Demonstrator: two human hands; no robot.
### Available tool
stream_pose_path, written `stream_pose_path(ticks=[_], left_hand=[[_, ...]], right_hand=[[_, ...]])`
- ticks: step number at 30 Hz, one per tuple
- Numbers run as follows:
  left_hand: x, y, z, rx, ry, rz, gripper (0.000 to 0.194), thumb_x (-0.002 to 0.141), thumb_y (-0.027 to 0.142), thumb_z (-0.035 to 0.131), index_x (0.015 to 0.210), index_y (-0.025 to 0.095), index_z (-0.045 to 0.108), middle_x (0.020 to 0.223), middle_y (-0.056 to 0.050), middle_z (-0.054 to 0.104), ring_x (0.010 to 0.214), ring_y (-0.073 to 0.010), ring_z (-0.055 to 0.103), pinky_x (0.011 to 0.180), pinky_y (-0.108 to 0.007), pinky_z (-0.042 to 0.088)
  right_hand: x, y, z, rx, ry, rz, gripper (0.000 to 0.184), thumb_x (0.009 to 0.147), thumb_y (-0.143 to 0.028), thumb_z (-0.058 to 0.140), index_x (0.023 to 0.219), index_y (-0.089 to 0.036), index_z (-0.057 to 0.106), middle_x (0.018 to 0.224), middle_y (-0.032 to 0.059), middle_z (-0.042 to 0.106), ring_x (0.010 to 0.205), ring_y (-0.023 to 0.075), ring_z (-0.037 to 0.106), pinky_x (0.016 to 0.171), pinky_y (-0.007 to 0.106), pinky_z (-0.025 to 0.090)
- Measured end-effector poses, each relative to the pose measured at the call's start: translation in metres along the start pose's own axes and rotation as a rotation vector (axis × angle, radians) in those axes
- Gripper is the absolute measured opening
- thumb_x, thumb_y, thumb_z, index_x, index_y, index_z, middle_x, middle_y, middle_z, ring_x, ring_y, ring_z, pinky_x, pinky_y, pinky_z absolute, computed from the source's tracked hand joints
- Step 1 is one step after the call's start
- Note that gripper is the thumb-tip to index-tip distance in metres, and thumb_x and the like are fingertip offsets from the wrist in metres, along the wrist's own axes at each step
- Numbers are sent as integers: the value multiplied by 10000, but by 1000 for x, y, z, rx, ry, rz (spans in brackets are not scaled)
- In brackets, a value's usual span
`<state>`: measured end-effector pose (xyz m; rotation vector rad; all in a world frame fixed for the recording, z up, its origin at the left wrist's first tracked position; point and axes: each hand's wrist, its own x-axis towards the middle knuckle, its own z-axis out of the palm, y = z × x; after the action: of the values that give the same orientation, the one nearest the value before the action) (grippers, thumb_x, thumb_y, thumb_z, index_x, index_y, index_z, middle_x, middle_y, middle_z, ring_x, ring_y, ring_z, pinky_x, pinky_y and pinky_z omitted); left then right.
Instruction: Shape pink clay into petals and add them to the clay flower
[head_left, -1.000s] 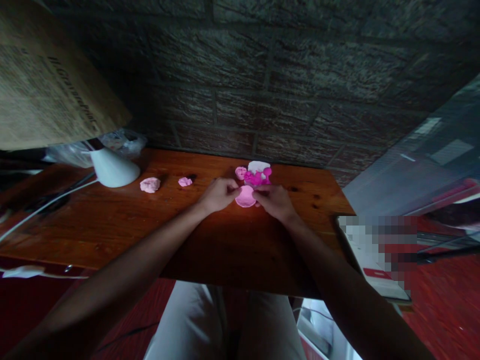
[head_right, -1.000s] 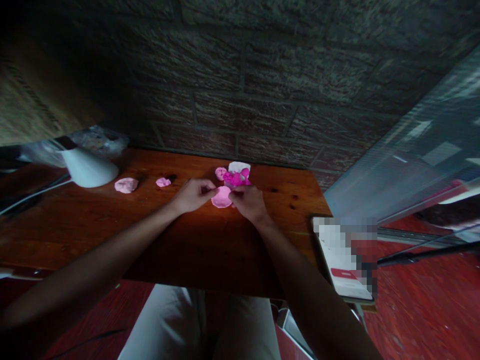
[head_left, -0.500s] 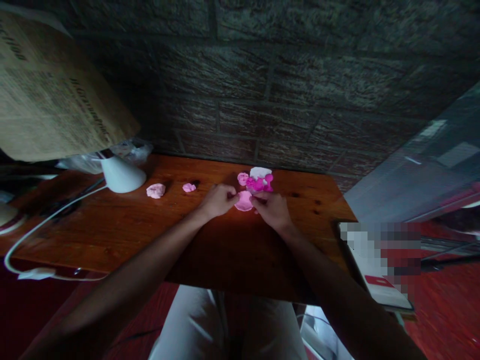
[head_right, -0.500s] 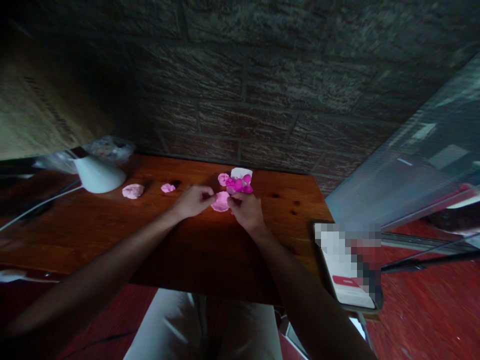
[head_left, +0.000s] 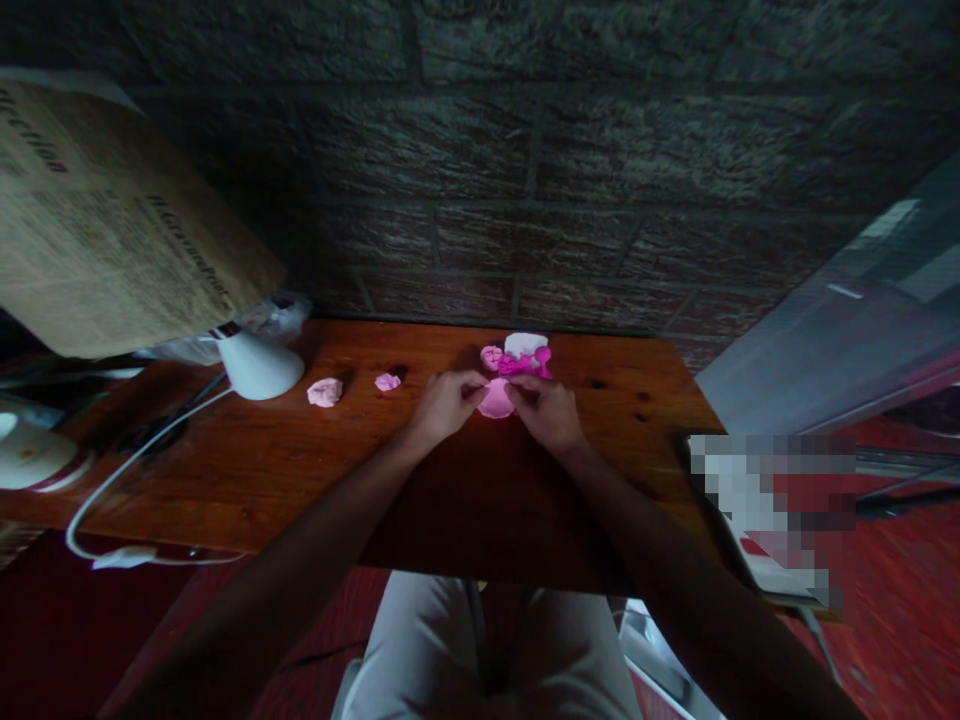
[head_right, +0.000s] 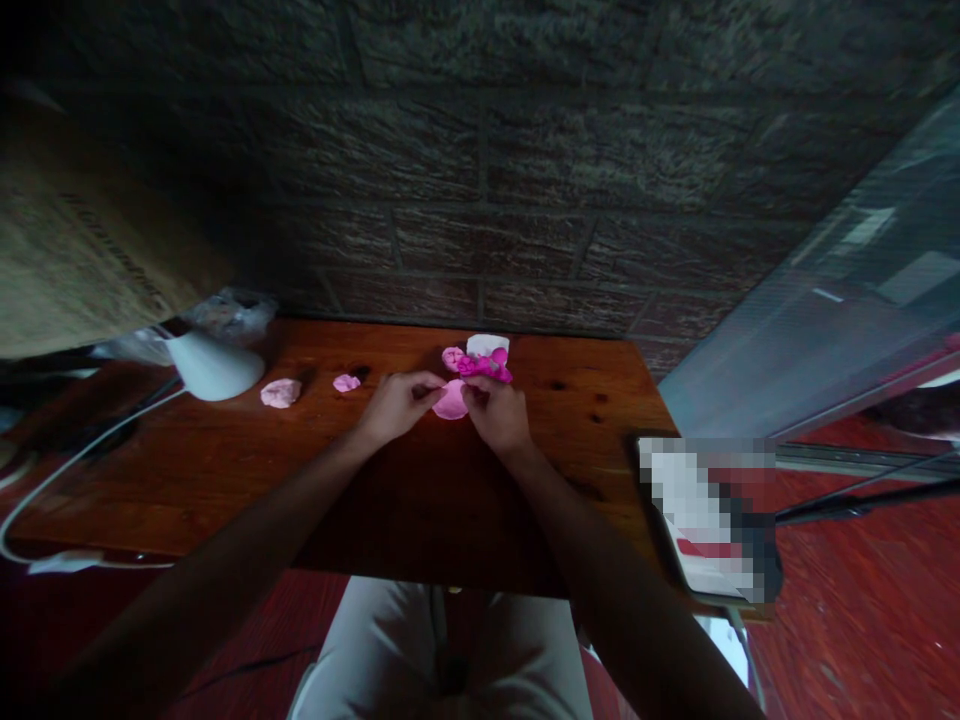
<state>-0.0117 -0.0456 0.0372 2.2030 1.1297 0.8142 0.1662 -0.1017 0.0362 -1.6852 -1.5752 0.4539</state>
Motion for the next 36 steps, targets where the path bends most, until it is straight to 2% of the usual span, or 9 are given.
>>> stream_pose_path(ticks=[6, 12, 17, 21, 24, 28, 36], left_hand=[[3, -4, -4, -40, -48, 63, 131, 885, 176, 638, 923, 180, 763, 961, -60, 802, 851, -191, 735, 819, -299, 545], [6, -5, -6, -26, -90, 116, 130, 893, 153, 621, 945, 166, 739, 917, -64, 774, 827, -180, 702, 796, -291, 520], [7, -6, -2, -97, -105, 83, 118, 906, 162, 596, 951, 164, 705, 927, -55, 773, 828, -167, 712, 795, -277, 531], [7, -7, 1, -191, -36, 32, 132, 891, 198, 628, 991, 164, 708, 984, -66, 786, 872, -172, 729, 825, -285, 554], [7, -10, 2, -256, -26, 0, 130, 880, 199, 630, 944, 159, 737, 964, -69, 796, 869, -182, 735, 829, -301, 565], [8, -15, 6, -310, -21, -29, 129, 856, 222, 662, 894, 161, 769, 959, -70, 804, 868, -195, 740, 838, -318, 573], [7, -9, 7, -250, 17, -109, 125, 841, 193, 662, 879, 172, 779, 904, -51, 810, 808, -194, 746, 766, -302, 579]], right_hand=[[1, 1, 3, -18, 2, -29, 195, 904, -228, 626, 1028, -263, 773, 1005, 2, 811, 916, 177, 761, 876, 285, 569], [3, 1, 3, -19, -76, -70, 197, 920, -253, 611, 1069, -261, 740, 1040, 4, 800, 928, 174, 753, 843, 266, 559], [5, 1, 1, -74, -118, -58, 230, 937, -264, 587, 1107, -259, 742, 1060, 21, 799, 927, 190, 751, 840, 278, 550], [4, 2, 0, -80, -103, -27, 241, 926, -263, 597, 1101, -244, 762, 995, 36, 808, 866, 198, 757, 814, 289, 555], [4, 3, -2, -49, -107, 15, 215, 899, -259, 628, 1049, -242, 780, 955, 28, 812, 845, 192, 761, 818, 285, 561], [4, 1, -4, -12, -140, 63, 237, 880, -247, 649, 1075, -226, 780, 950, 31, 813, 854, 195, 764, 855, 304, 567], [-1, -7, 4, 20, -53, 112, 152, 859, -258, 697, 980, -263, 790, 952, 6, 815, 849, 190, 764, 807, 284, 572]])
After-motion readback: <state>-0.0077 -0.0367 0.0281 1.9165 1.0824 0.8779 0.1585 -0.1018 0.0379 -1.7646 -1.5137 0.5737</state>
